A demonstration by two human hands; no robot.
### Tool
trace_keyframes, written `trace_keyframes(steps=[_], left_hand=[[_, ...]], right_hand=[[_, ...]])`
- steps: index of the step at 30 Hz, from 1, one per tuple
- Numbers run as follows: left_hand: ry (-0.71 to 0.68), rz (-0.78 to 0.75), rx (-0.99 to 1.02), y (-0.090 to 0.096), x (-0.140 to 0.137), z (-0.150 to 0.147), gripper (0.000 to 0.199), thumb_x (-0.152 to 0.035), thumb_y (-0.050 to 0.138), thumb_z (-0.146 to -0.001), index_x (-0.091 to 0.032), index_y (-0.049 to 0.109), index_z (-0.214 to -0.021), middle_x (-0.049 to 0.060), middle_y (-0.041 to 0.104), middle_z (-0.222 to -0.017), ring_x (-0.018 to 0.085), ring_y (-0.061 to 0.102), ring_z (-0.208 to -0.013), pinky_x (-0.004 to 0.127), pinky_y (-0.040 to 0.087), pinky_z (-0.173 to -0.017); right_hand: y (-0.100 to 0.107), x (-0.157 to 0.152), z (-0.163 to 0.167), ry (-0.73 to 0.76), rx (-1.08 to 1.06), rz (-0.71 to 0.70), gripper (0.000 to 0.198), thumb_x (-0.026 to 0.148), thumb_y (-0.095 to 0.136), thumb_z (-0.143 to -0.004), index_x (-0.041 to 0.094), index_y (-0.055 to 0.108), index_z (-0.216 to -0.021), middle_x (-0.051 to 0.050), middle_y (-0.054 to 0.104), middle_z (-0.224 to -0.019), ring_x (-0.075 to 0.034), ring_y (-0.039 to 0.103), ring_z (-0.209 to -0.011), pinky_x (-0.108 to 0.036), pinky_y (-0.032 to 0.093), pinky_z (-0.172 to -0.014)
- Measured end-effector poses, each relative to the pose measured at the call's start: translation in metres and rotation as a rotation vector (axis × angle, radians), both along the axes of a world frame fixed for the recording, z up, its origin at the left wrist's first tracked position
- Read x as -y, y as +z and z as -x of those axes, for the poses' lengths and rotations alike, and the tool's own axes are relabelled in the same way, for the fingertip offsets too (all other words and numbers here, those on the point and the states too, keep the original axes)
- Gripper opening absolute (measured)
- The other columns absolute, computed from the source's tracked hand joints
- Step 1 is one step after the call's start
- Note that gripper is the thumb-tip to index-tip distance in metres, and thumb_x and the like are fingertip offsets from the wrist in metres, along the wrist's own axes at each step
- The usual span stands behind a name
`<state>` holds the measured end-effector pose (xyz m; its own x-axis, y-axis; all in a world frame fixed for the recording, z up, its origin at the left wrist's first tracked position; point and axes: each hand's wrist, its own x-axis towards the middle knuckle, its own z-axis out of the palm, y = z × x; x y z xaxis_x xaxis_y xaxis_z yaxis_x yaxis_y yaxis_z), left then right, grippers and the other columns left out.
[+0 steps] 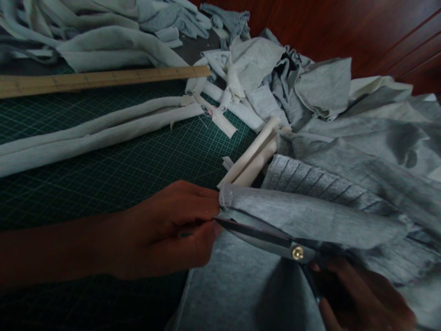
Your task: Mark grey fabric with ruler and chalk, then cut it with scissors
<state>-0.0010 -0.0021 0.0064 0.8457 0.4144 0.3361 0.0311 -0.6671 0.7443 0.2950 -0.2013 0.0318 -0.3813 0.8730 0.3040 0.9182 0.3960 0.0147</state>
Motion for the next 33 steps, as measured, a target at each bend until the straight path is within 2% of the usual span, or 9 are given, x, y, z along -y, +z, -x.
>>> trace_keyframes(steps=[2, 5, 8, 14, 20, 23, 26, 30, 33], left_hand=[[-0.127, 0.172, 0.02, 0.001, -0.001, 0.0, 0.039, -0.019, 0.04, -0.105, -0.022, 0.049, -0.067, -0.002, 0.057, -0.063, 0.011, 0.054, -0.05, 0.023, 0.047, -0.052], [-0.116, 0.279, 0.04, 0.001, -0.002, -0.002, 0.036, -0.016, 0.043, -0.103, -0.022, 0.046, -0.067, -0.003, 0.053, -0.063, 0.011, 0.051, -0.051, 0.025, 0.042, -0.05], [-0.095, 0.288, 0.057, 0.002, -0.002, -0.002, 0.036, -0.015, 0.045, -0.102, -0.022, 0.044, -0.067, -0.005, 0.051, -0.061, 0.01, 0.047, -0.049, 0.024, 0.038, -0.049], [-0.114, 0.325, 0.017, 0.001, 0.0, -0.001, 0.037, -0.018, 0.044, -0.104, -0.021, 0.045, -0.067, -0.004, 0.055, -0.065, 0.01, 0.051, -0.053, 0.024, 0.041, -0.053], [-0.12, 0.277, 0.075, 0.0, 0.0, -0.001, 0.036, -0.013, 0.047, -0.102, -0.02, 0.04, -0.067, -0.008, 0.047, -0.062, 0.007, 0.043, -0.051, 0.023, 0.034, -0.05], [-0.119, 0.26, 0.087, 0.0, 0.001, -0.002, 0.036, -0.011, 0.048, -0.101, -0.021, 0.038, -0.068, -0.008, 0.046, -0.062, 0.007, 0.042, -0.051, 0.023, 0.033, -0.048], [-0.132, 0.273, 0.074, -0.001, 0.001, -0.003, 0.036, -0.012, 0.047, -0.101, -0.021, 0.038, -0.067, -0.007, 0.047, -0.062, 0.008, 0.043, -0.051, 0.025, 0.035, -0.05], [-0.159, 0.28, 0.075, -0.003, 0.0, -0.003, 0.036, -0.014, 0.047, -0.102, -0.022, 0.039, -0.067, -0.005, 0.053, -0.065, 0.009, 0.047, -0.054, 0.025, 0.037, -0.052], [-0.169, 0.279, 0.078, -0.002, -0.001, -0.002, 0.035, -0.014, 0.045, -0.102, -0.022, 0.045, -0.068, -0.004, 0.055, -0.066, 0.01, 0.049, -0.054, 0.025, 0.039, -0.053]], right_hand=[[0.002, 0.0, -0.001, 0.003, 0.011, -0.004, 0.022, 0.005, 0.053, -0.088, 0.023, 0.061, -0.1, 0.004, 0.066, -0.063, -0.014, 0.059, -0.047, -0.027, 0.044, -0.05], [0.001, 0.002, -0.002, 0.008, 0.025, -0.003, 0.022, 0.005, 0.054, -0.091, 0.023, 0.062, -0.099, 0.003, 0.069, -0.066, -0.014, 0.061, -0.049, -0.026, 0.044, -0.051], [-0.001, 0.004, -0.001, -0.032, 0.019, 0.017, 0.022, 0.006, 0.051, -0.093, 0.021, 0.062, -0.104, 0.003, 0.069, -0.066, -0.015, 0.062, -0.05, -0.026, 0.045, -0.051], [-0.003, 0.007, 0.0, -0.043, 0.028, 0.009, 0.02, 0.008, 0.05, -0.094, 0.02, 0.062, -0.106, 0.003, 0.069, -0.066, -0.014, 0.063, -0.048, -0.024, 0.05, -0.055], [-0.008, 0.013, -0.004, -0.052, 0.04, -0.044, 0.022, 0.004, 0.053, -0.096, 0.024, 0.062, -0.093, -0.001, 0.076, -0.08, -0.015, 0.07, -0.062, -0.023, 0.054, -0.064], [-0.007, 0.013, -0.008, -0.031, 0.05, -0.062, 0.024, 0.002, 0.054, -0.094, 0.024, 0.062, -0.091, -0.001, 0.077, -0.084, -0.015, 0.071, -0.063, -0.023, 0.056, -0.063], [-0.007, 0.014, -0.012, 0.027, 0.077, -0.045, 0.018, 0.007, 0.057, -0.093, 0.022, 0.064, -0.098, -0.001, 0.077, -0.079, -0.015, 0.07, -0.057, -0.022, 0.055, -0.058], [-0.013, 0.02, -0.011, -0.091, 0.019, -0.009, 0.02, 0.015, 0.054, -0.092, 0.016, 0.064, -0.109, -0.003, 0.076, -0.076, -0.019, 0.072, -0.061, -0.027, 0.058, -0.063], [-0.016, 0.019, -0.007, -0.081, -0.045, -0.004, 0.02, 0.016, 0.053, -0.09, 0.018, 0.062, -0.107, -0.002, 0.073, -0.075, -0.019, 0.069, -0.057, -0.028, 0.055, -0.057]])
